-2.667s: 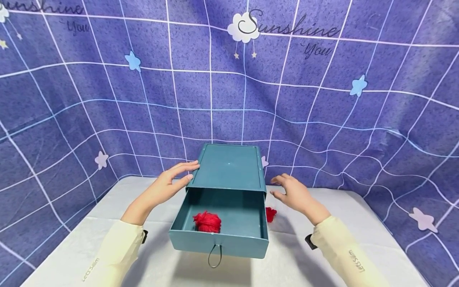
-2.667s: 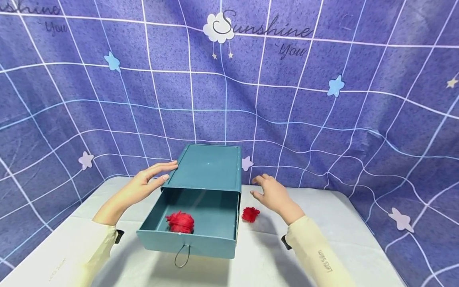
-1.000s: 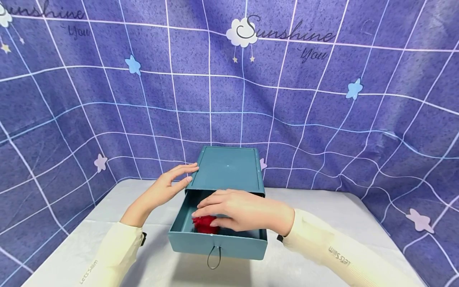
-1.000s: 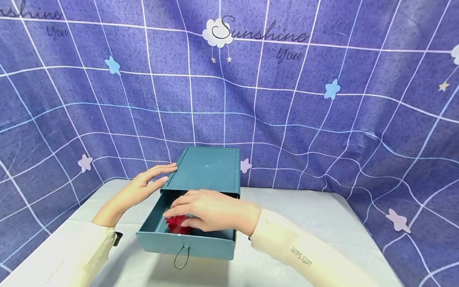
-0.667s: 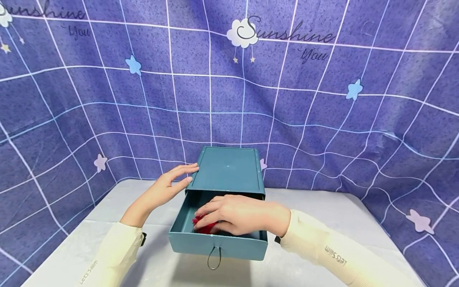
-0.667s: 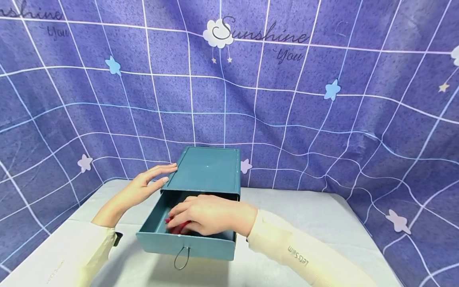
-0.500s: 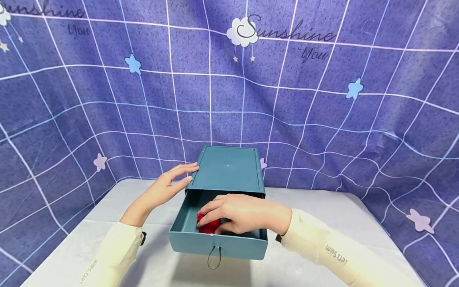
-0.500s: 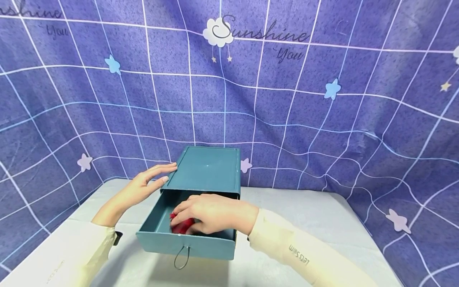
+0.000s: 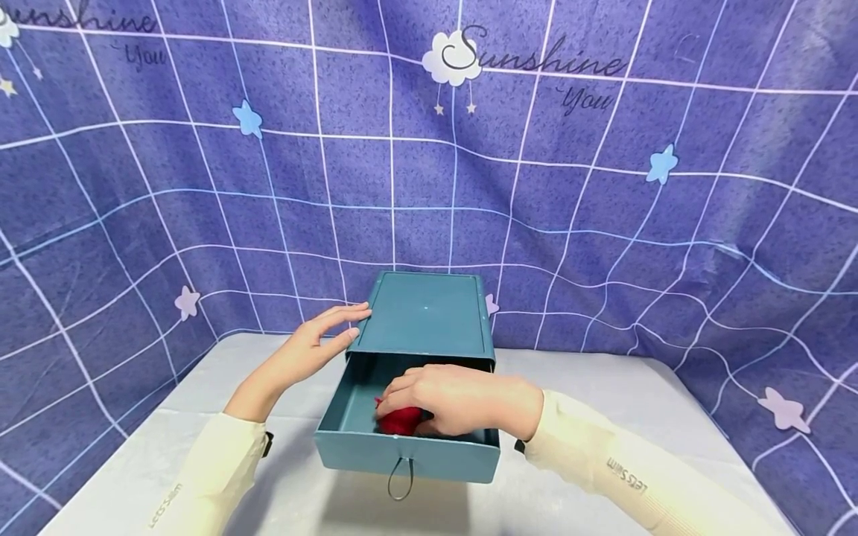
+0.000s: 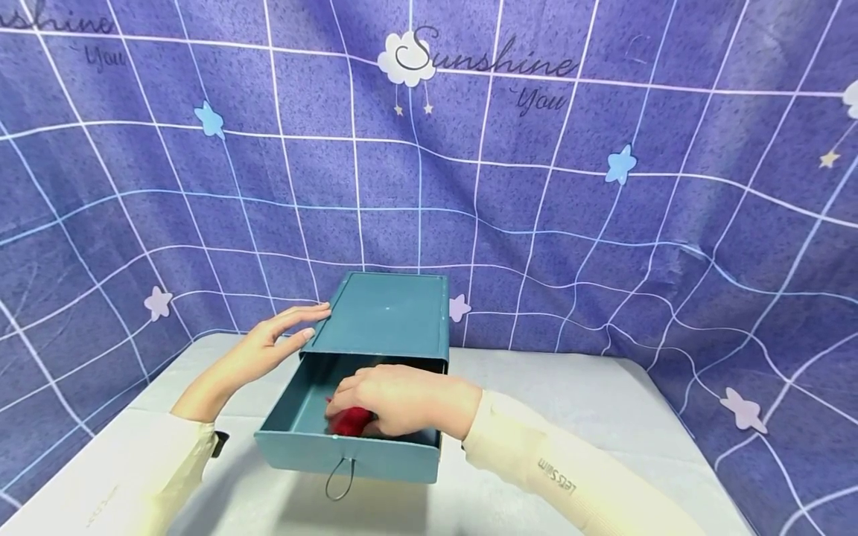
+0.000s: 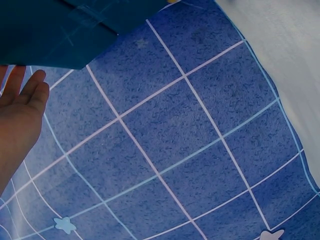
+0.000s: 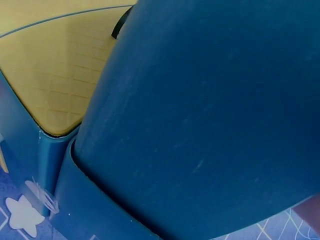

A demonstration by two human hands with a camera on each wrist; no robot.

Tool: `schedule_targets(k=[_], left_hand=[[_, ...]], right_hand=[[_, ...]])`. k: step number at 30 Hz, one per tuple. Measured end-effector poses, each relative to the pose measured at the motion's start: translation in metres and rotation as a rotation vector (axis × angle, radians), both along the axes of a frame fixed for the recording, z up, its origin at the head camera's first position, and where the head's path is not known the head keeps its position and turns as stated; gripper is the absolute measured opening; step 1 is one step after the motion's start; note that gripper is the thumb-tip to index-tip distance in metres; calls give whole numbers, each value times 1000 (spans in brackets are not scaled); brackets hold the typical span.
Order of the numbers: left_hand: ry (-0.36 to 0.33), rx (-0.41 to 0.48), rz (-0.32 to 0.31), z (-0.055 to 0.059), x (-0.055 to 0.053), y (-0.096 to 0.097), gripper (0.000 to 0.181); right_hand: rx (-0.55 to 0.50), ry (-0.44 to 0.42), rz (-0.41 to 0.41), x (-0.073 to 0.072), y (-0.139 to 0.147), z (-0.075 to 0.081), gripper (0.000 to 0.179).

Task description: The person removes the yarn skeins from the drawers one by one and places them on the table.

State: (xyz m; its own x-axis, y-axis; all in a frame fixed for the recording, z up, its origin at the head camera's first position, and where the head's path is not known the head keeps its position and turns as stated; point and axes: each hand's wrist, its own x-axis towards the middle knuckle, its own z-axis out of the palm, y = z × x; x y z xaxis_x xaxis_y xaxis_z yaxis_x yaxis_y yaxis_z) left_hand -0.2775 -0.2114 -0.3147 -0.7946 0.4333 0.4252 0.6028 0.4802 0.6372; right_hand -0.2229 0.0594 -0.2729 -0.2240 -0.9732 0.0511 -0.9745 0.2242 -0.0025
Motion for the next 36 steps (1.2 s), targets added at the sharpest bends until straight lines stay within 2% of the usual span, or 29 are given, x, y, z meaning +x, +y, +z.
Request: schedule_targets(k=[16, 26, 36], left_hand=[[8, 4, 6, -2, 0, 1, 38], [18, 4, 2, -2, -1, 0, 38], [15, 8, 3, -2, -2, 0, 38]], right_hand=[[-84, 32, 42, 0, 9, 0, 40], [-126, 23, 40, 4, 14, 5, 33], [-218, 27, 44, 7, 23, 11, 34]])
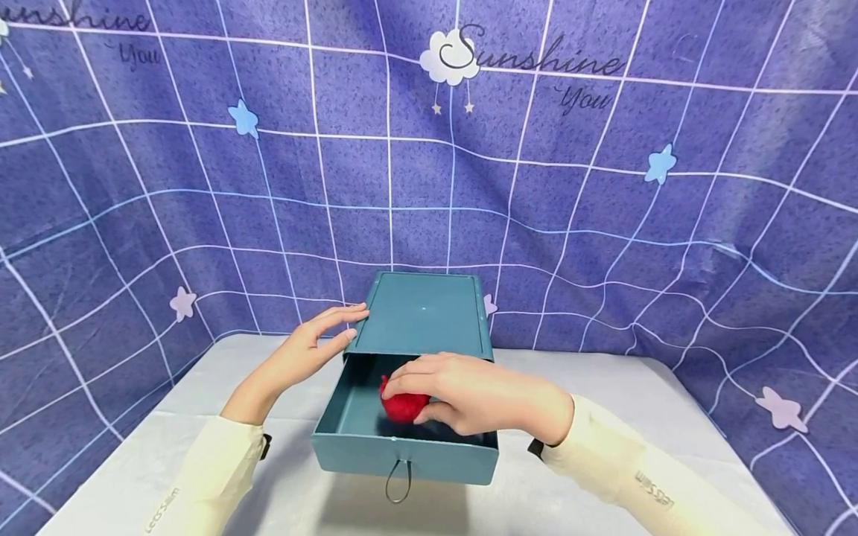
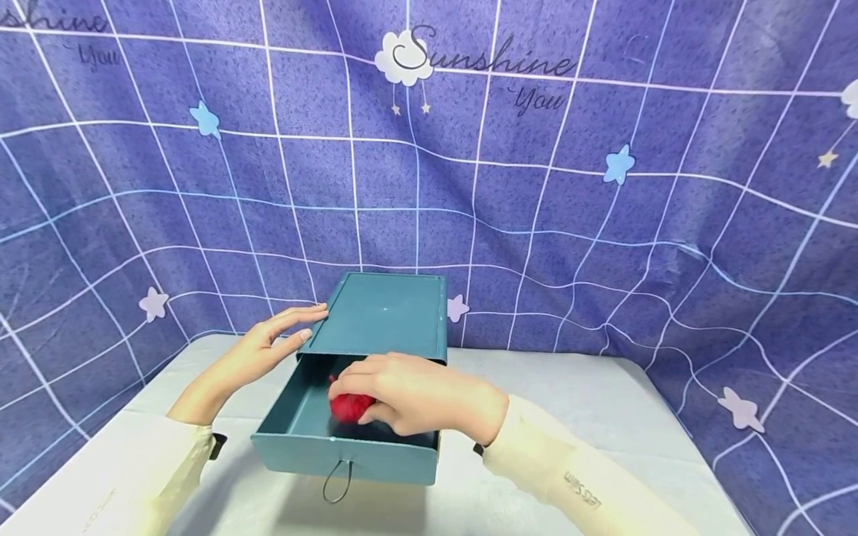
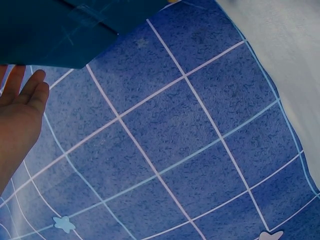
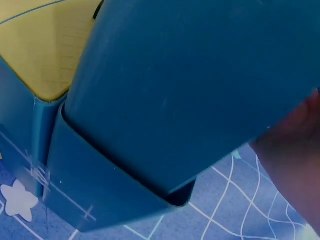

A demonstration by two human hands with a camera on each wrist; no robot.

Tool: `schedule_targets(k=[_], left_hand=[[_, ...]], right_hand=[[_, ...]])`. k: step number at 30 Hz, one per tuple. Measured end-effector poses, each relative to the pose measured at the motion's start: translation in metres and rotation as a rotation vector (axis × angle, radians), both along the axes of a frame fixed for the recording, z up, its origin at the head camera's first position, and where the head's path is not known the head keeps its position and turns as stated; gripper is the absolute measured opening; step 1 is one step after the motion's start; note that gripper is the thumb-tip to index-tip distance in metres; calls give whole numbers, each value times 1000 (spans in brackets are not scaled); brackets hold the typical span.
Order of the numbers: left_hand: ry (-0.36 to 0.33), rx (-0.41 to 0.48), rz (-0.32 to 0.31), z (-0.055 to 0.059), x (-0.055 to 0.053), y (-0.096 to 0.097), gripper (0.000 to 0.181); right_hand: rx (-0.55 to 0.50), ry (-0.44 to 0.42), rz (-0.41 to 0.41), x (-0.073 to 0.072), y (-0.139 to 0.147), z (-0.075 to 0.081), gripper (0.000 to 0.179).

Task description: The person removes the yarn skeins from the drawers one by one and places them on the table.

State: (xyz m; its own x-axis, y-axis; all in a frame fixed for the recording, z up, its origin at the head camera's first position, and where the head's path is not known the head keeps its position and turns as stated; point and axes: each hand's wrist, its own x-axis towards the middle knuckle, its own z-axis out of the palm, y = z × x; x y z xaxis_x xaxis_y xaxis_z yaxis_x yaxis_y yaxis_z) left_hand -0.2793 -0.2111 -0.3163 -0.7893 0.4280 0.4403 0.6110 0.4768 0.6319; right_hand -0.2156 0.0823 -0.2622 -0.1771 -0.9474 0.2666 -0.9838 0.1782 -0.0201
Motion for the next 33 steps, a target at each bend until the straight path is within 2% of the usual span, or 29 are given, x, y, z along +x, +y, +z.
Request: schedule_targets(k=[8, 15, 21, 24, 29, 33], left_hand=[[1, -9, 8, 2, 1, 0, 39], [2, -13, 14, 1, 2, 0, 39], [15, -10, 8, 1, 1, 0, 38], [14, -10, 7, 1, 1, 0, 38], [-2, -8, 5, 2, 1, 0, 39], [-10, -4, 2, 1, 2, 1, 39]], right_hand=[[-92, 0, 9, 0, 11, 3, 37], [-179, -18, 2, -3, 21, 0, 39], [-271, 24, 27, -9, 35, -2, 44], [-300, 21, 4, -10, 44, -1, 47], [-320, 0, -81, -12, 59, 0, 50], [-347, 37, -126, -16, 71, -3, 52]])
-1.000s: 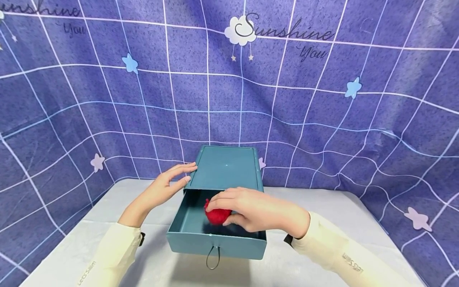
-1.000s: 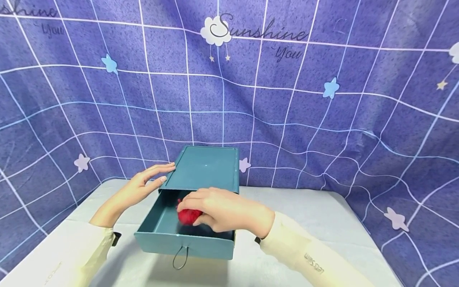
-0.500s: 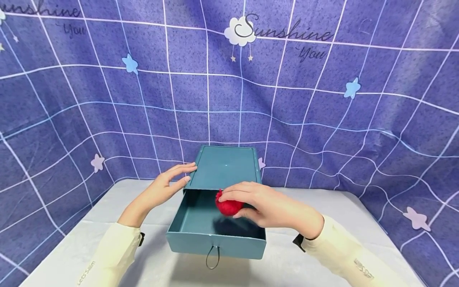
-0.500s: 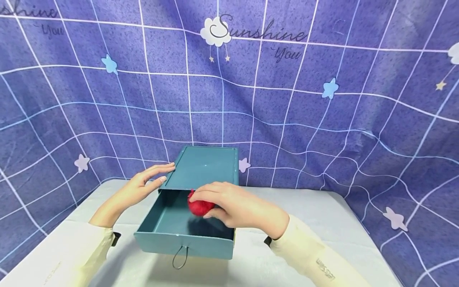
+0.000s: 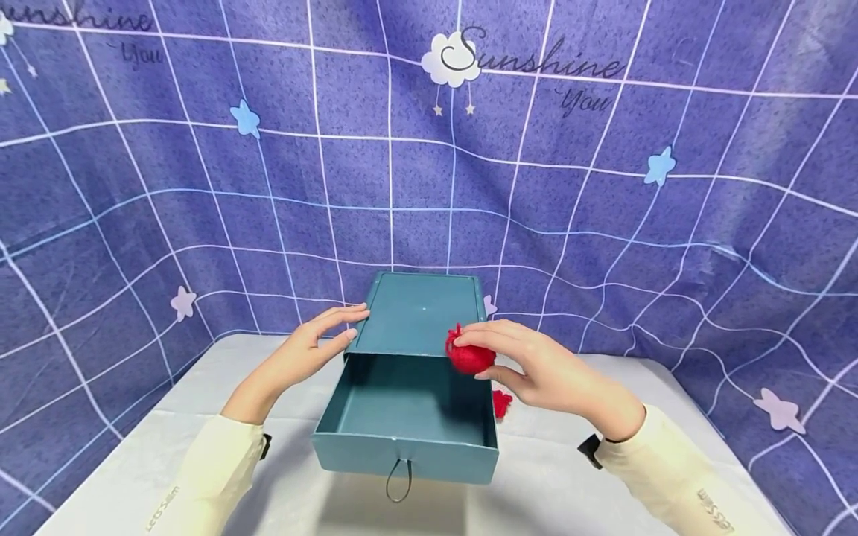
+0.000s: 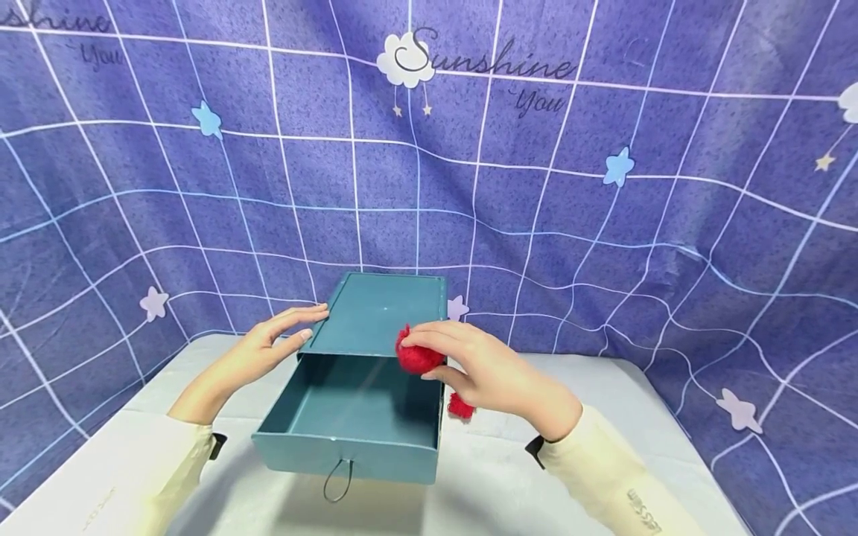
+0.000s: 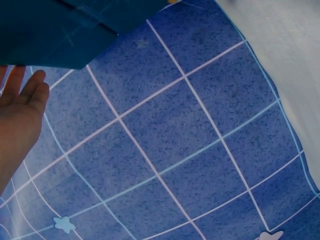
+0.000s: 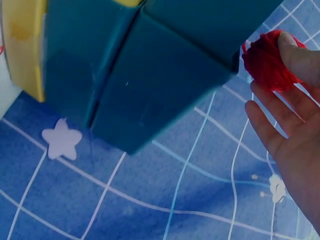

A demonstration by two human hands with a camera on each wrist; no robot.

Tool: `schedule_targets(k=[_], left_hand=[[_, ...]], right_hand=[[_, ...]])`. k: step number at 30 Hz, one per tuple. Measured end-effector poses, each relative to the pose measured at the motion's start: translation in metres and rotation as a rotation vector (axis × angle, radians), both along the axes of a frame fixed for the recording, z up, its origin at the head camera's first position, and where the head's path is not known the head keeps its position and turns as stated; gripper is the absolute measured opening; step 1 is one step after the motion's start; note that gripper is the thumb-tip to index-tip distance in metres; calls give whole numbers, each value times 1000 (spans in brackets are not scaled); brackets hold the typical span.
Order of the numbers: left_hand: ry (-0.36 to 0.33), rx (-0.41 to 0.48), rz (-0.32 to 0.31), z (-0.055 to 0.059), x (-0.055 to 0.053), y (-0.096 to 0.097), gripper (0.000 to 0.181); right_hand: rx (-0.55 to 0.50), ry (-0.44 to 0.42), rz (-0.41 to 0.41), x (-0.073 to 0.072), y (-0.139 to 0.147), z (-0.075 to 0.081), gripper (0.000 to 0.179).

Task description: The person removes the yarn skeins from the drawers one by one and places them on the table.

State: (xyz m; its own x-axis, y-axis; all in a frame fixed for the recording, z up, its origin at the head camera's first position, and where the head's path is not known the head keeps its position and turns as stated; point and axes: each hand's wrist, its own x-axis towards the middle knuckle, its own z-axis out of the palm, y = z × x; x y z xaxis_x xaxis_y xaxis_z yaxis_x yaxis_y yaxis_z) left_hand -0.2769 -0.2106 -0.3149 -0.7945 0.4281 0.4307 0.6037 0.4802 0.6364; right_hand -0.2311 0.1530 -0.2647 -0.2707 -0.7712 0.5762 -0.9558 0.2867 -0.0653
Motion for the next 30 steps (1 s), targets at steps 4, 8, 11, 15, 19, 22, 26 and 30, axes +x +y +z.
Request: schedule_targets(k=[4, 8, 11, 15, 19, 22, 26, 30], left_hand=[[6, 3, -6, -1, 0, 0, 39], [7, 14, -11, -1, 0, 0, 39], [11, 17, -13, 0, 0, 0, 39], [21, 15, -14, 0, 0, 0, 38], [19, 15, -6, 0, 0, 0, 39], [15, 13, 0, 0, 1, 0, 39], [9, 9, 1, 0, 1, 0, 39], [10, 6, -1, -1, 0, 0, 39]], right_hand=[[-38, 27, -34, -5, 12, -3, 53], [-64, -2, -80, -10, 25, -7, 54], [-80, -9, -120, -13, 35, -11, 54], [-105, -3, -155, -16, 46, -20, 54], [-134, 34, -171, -21, 54, -29, 55], [-143, 66, -179, -27, 59, -39, 55], [-119, 69, -191, -36, 66, -56, 53], [-70, 48, -218, -43, 72, -75, 50]])
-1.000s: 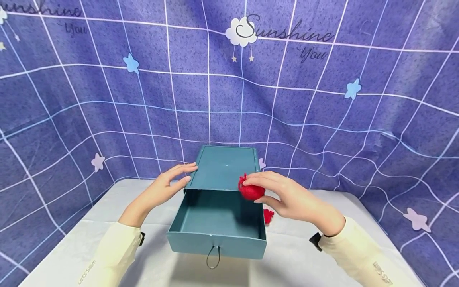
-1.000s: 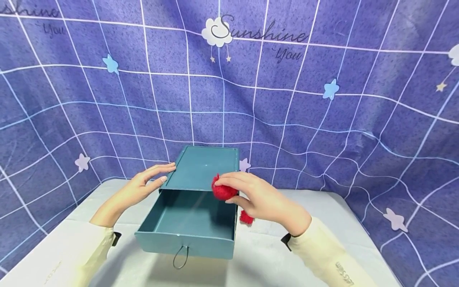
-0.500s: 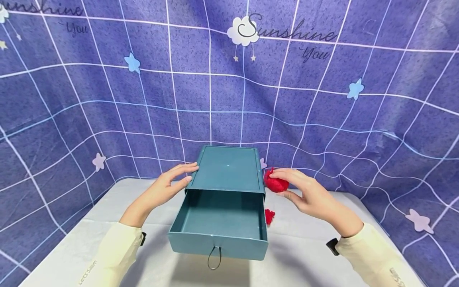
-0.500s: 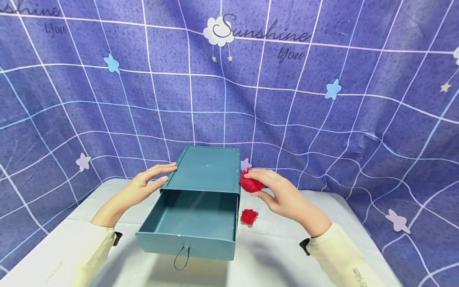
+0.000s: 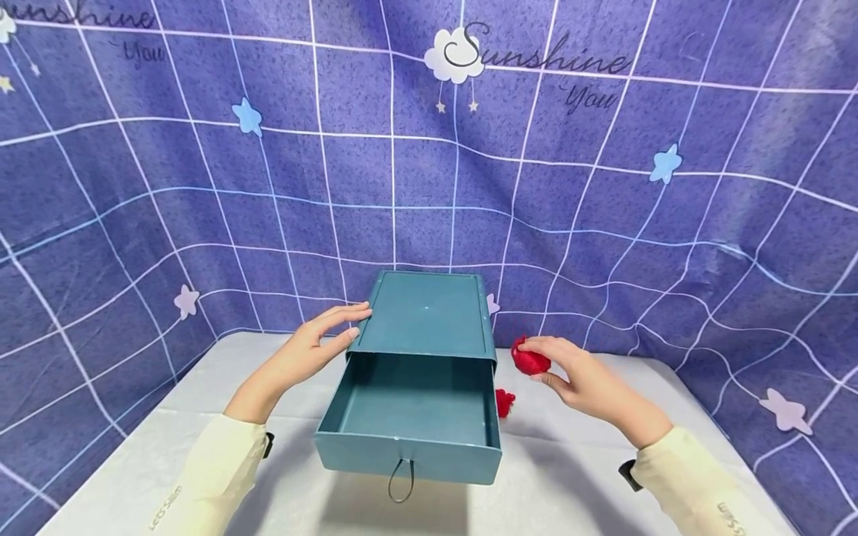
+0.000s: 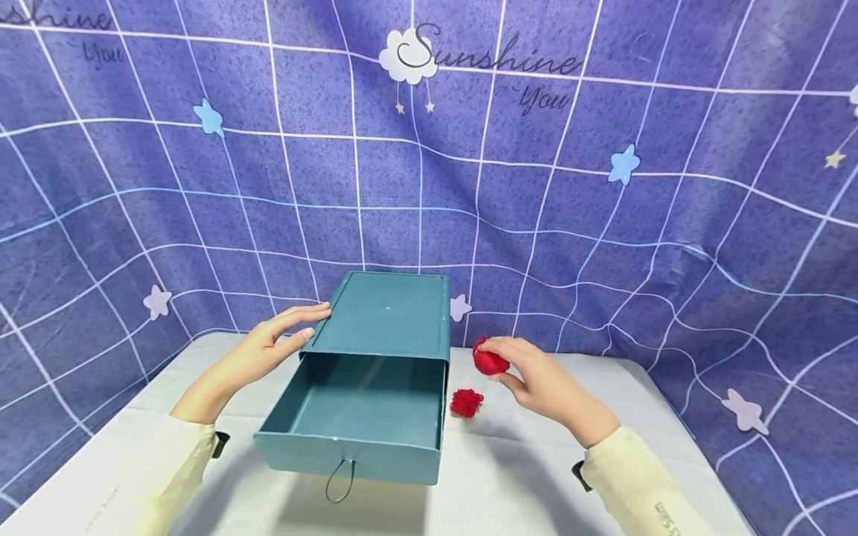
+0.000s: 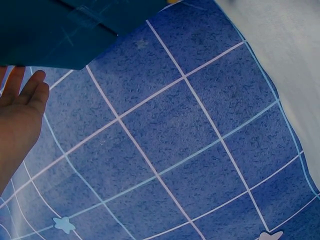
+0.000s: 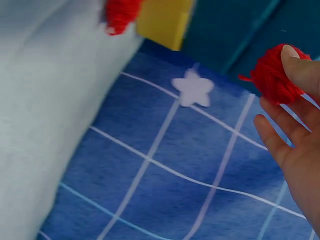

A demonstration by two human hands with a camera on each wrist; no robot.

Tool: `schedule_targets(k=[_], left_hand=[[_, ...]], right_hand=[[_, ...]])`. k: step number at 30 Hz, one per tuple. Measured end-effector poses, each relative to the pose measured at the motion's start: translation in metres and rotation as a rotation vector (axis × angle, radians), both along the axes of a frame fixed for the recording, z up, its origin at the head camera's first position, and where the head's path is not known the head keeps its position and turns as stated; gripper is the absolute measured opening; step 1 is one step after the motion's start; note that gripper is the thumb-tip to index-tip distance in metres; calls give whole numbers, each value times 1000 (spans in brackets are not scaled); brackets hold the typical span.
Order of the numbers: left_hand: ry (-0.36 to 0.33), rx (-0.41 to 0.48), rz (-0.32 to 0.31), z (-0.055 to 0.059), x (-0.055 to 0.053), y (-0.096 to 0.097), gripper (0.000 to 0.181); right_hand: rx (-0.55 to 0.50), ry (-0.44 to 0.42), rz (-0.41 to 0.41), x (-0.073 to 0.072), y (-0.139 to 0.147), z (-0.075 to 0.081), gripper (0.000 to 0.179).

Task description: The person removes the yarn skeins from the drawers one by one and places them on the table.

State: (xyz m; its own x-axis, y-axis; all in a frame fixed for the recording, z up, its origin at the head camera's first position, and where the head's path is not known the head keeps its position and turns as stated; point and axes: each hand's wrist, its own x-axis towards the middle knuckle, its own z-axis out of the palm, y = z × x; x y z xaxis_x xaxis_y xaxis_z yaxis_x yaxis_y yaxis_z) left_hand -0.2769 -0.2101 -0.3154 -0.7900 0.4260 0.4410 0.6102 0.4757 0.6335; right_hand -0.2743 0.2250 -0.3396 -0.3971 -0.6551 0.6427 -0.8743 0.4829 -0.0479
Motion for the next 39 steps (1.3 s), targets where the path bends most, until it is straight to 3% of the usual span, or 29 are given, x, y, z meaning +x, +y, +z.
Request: schedule_targets(k=[13, 20, 31, 39], left_hand=[[-11, 8, -3, 2, 1, 1, 39], [-19, 14, -9, 3, 2, 1, 39], [-6, 25, -21, 0, 1, 1, 38], [6, 21, -24, 0, 0, 1, 38]], right_hand=[[131, -116, -83, -6, 10, -43, 43], [185, -195, -122, -10, 13, -58, 42], [217, -215, -142, -25, 12, -78, 41], [227, -173, -108, -33, 8, -89, 41]])
